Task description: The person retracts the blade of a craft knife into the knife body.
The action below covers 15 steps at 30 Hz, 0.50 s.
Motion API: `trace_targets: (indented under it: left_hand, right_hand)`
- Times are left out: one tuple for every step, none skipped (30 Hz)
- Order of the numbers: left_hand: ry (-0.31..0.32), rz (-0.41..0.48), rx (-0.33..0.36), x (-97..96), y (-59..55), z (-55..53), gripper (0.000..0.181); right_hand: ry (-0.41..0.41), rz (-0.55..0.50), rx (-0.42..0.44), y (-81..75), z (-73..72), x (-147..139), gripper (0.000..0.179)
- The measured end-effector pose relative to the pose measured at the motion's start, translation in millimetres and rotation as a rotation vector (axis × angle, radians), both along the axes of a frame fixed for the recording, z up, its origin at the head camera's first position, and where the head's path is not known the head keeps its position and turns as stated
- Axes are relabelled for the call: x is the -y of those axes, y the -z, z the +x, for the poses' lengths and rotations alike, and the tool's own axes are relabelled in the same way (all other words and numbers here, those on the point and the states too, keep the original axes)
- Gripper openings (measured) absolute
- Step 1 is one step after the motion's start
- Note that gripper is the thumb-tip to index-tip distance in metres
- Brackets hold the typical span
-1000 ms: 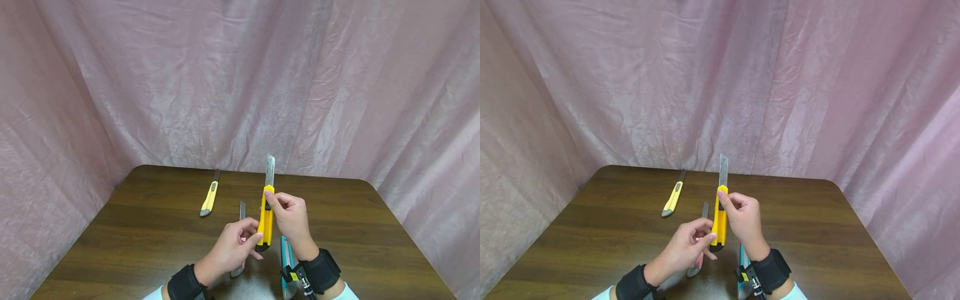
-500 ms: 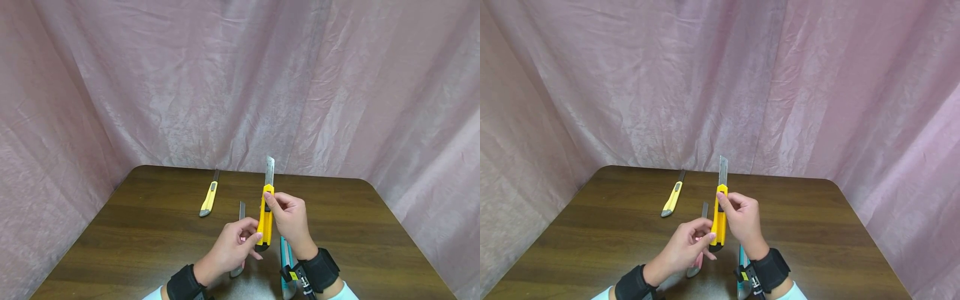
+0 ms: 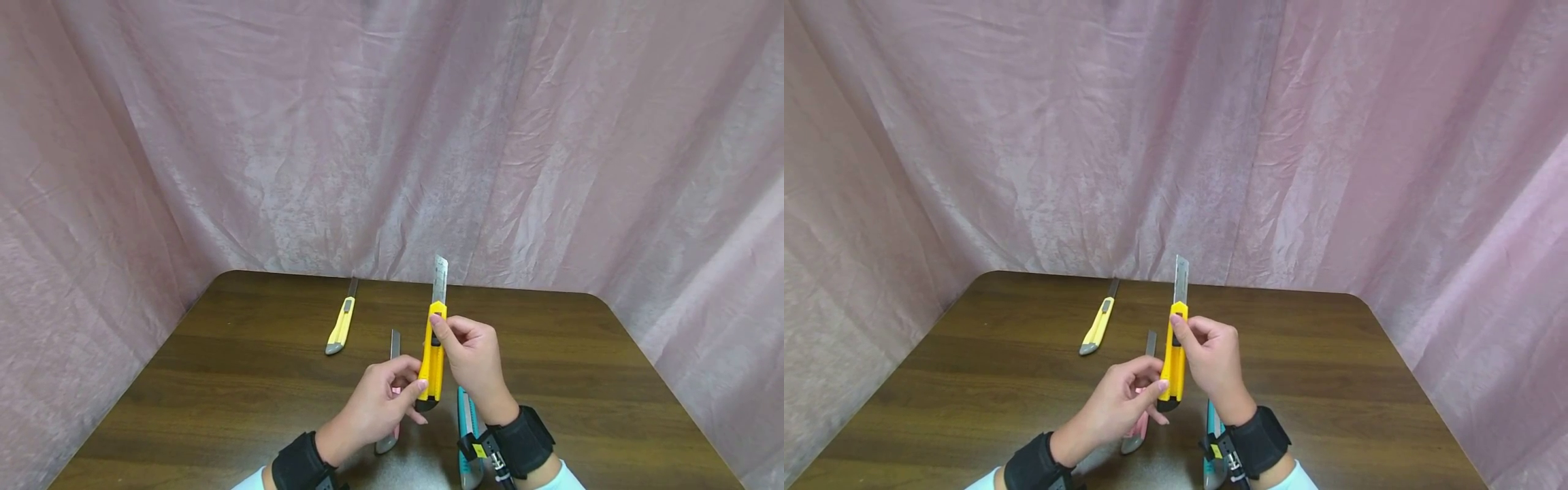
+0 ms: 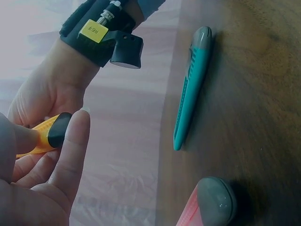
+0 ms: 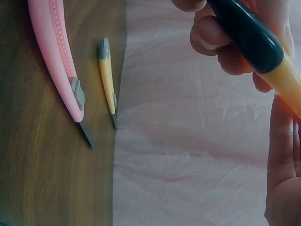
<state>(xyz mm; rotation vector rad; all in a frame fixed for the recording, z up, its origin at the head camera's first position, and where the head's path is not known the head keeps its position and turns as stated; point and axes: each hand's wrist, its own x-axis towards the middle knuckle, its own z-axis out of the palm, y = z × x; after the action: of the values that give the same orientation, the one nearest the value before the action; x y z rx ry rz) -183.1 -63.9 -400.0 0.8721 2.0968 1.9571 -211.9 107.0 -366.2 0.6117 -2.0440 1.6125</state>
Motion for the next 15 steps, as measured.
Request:
trace_targets:
  left_hand:
    - [0.0,0.003,0.002,-0.2,0.1,0.0,0.016]
    - [0.001,0.007,0.002,-0.3,0.1,0.0,0.016]
    - [0.001,0.009,0.003,-0.5,0.2,0.1,0.016]
    - [0.001,0.011,0.004,-0.6,0.3,0.2,0.016]
    - [0.0,0.01,0.005,-0.6,0.5,0.3,0.016]
    - [0.0,0.009,0.006,-0.7,0.7,0.4,0.016]
    - [-0.001,0.008,0.007,-0.7,0.8,0.4,0.016]
    - [-0.001,0.006,0.008,-0.7,1.1,0.4,0.016]
    - [-0.001,0.004,0.008,-0.7,1.3,0.3,0.016]
    - [-0.001,0.003,0.008,-0.8,1.5,0.3,0.016]
    - [-0.002,0.001,0.008,-0.8,1.8,0.3,0.016]
    - [-0.003,0.0,0.007,-0.9,2.1,0.2,0.016]
    - [-0.003,0.0,0.007,-1.0,2.3,0.1,0.016]
    - [-0.002,0.002,0.007,-1.0,2.4,0.1,0.017]
    - [-0.005,-0.001,0.003,-0.9,2.2,0.4,0.017]
  right_hand:
    - [-0.005,0.0,-0.006,0.3,-0.1,-0.3,0.017]
    - [-0.011,-0.003,-0.01,0.7,-0.4,-0.5,0.016]
    - [-0.014,-0.006,-0.014,0.8,-0.4,-0.6,0.015]
    - [-0.014,-0.006,-0.016,1.0,-0.4,-0.7,0.015]
    - [-0.016,-0.008,-0.016,1.1,-0.4,-0.8,0.015]
    - [-0.016,-0.008,-0.016,1.2,-0.4,-0.8,0.014]
    - [-0.018,-0.009,-0.016,1.1,-0.3,-0.8,0.014]
    - [-0.019,-0.012,-0.017,1.2,-0.4,-0.7,0.014]
    - [-0.019,-0.012,-0.017,1.1,-0.3,-0.7,0.015]
    - [-0.02,-0.013,-0.015,1.1,-0.3,-0.7,0.015]
    - [-0.019,-0.012,-0.015,1.1,-0.3,-0.7,0.014]
    - [-0.021,-0.013,-0.014,0.9,-0.1,-0.7,0.014]
    - [-0.023,-0.014,-0.013,0.8,-0.1,-0.6,0.014]
    - [-0.024,-0.014,-0.012,0.8,-0.1,-0.5,0.013]
    - [-0.028,-0.014,-0.01,1.0,-0.2,-0.4,0.013]
